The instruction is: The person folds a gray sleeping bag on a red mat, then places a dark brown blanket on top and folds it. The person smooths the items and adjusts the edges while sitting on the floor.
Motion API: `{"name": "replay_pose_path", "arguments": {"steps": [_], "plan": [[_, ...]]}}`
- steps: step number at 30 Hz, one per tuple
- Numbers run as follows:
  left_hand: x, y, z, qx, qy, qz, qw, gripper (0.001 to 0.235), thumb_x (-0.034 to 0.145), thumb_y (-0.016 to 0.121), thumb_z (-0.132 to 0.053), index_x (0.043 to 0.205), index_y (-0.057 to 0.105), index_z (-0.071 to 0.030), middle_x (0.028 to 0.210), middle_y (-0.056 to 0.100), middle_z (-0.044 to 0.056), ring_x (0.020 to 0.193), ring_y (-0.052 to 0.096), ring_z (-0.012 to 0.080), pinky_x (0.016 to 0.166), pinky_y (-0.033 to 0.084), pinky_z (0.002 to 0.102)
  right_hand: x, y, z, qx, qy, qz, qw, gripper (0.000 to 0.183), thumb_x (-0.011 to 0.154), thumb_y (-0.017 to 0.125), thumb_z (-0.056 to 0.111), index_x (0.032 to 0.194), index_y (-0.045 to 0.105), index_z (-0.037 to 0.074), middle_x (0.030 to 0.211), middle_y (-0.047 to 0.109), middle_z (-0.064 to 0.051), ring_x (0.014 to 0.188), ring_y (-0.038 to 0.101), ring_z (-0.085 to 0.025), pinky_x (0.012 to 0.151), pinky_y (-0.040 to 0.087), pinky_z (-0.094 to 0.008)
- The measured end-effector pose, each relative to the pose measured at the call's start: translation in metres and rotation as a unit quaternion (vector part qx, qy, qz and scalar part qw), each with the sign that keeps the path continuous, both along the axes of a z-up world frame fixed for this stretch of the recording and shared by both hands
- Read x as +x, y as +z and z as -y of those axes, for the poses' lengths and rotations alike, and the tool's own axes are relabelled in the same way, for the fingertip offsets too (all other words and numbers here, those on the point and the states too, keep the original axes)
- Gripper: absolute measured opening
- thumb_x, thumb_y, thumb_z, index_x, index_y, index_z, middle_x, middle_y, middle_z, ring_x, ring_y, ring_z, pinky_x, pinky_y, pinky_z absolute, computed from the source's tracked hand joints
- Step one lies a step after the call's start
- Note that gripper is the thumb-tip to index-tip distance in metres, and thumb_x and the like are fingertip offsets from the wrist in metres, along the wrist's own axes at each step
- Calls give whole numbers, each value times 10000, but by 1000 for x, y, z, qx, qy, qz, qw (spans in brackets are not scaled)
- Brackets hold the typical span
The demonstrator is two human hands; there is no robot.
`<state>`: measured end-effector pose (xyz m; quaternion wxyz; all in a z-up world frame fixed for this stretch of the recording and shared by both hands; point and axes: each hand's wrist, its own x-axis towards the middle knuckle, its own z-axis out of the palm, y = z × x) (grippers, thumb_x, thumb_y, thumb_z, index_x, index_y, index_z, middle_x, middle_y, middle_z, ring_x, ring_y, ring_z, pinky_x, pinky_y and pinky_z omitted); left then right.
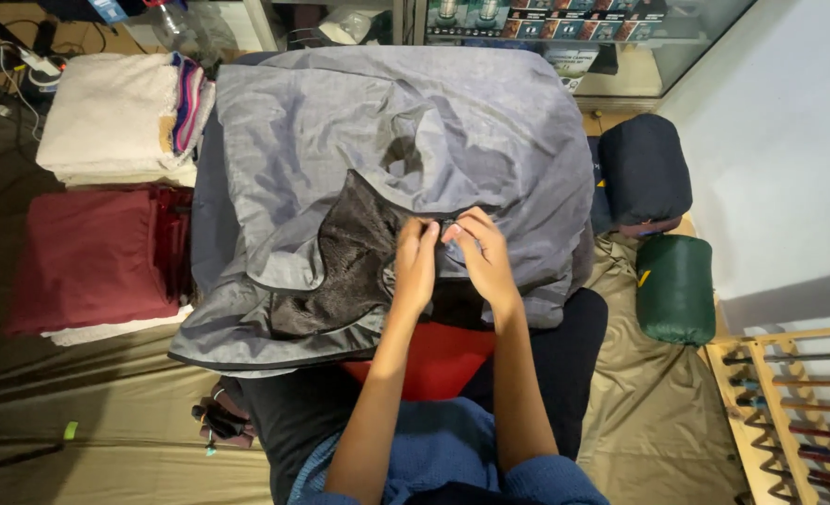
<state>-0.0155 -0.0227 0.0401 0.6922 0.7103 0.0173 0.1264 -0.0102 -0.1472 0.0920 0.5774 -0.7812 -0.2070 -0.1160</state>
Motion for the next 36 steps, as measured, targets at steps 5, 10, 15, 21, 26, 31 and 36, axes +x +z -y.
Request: {"name": "replay_pose_path", "arguments": {"steps": [5, 10, 15, 21, 26, 31, 36], "plan": [[8, -7, -3, 54, 30, 92, 994, 282, 1082, 556, -216, 1237, 592, 17, 1228, 557, 222, 1249, 538, 378, 1116, 382, 476, 0, -12, -4, -23, 23, 12, 999, 245, 1042, 545, 88, 810, 620, 60, 854, 544, -94, 855, 580, -281, 871, 468, -416], [5, 2, -6, 89, 135, 132, 978, 253, 1103, 517, -220, 904, 568, -72, 835, 537, 100, 862, 615, 293, 888, 480, 397, -4, -5, -14, -50, 31, 57, 997, 240, 1043, 572, 99, 812, 622, 54, 843, 555, -100, 841, 572, -307, 828, 468, -416], [4, -7, -4, 106, 212, 101, 966, 256, 1115, 505, -239, 955, 600, -62, 771, 587, 184, 744, 627, 348, 756, 520, 431, -5, -11, -22, -24, 38, 78, 996, 252, 1044, 588, 99, 800, 624, 45, 812, 556, -105, 805, 564, -311, 793, 478, -407], [0, -7, -4, 172, 272, 118, 939, 219, 1089, 560, -225, 916, 604, -99, 661, 586, 169, 641, 651, 378, 625, 534, 410, -10, 3, -26, 11, 21, 81, 996, 309, 1020, 603, 73, 713, 579, 88, 738, 505, -70, 725, 544, -263, 748, 470, -351], [4, -7, -8, 191, 301, 121, 927, 211, 1074, 585, -226, 888, 616, -131, 607, 597, 140, 584, 651, 354, 569, 523, 402, -7, 3, -20, 22, -3, 74, 997, 340, 1019, 605, 81, 682, 561, 94, 695, 488, -55, 672, 533, -237, 710, 468, -344], [0, 11, -28, 192, 318, 126, 920, 207, 1059, 605, -202, 868, 631, -127, 608, 610, 146, 582, 657, 366, 555, 523, 403, 3, -4, 2, 12, -33, 77, 996, 335, 991, 618, 68, 668, 529, 79, 668, 468, -80, 662, 530, -265, 693, 458, -381], [5, -11, -42, 150, 350, 105, 919, 345, 1105, 557, -210, 777, 561, -103, 505, 572, 70, 478, 584, 203, 536, 505, 297, 8, -23, 22, 45, -85, 29, 995, 357, 966, 614, 44, 627, 513, 87, 640, 443, -66, 644, 483, -220, 712, 431, -350]]}}
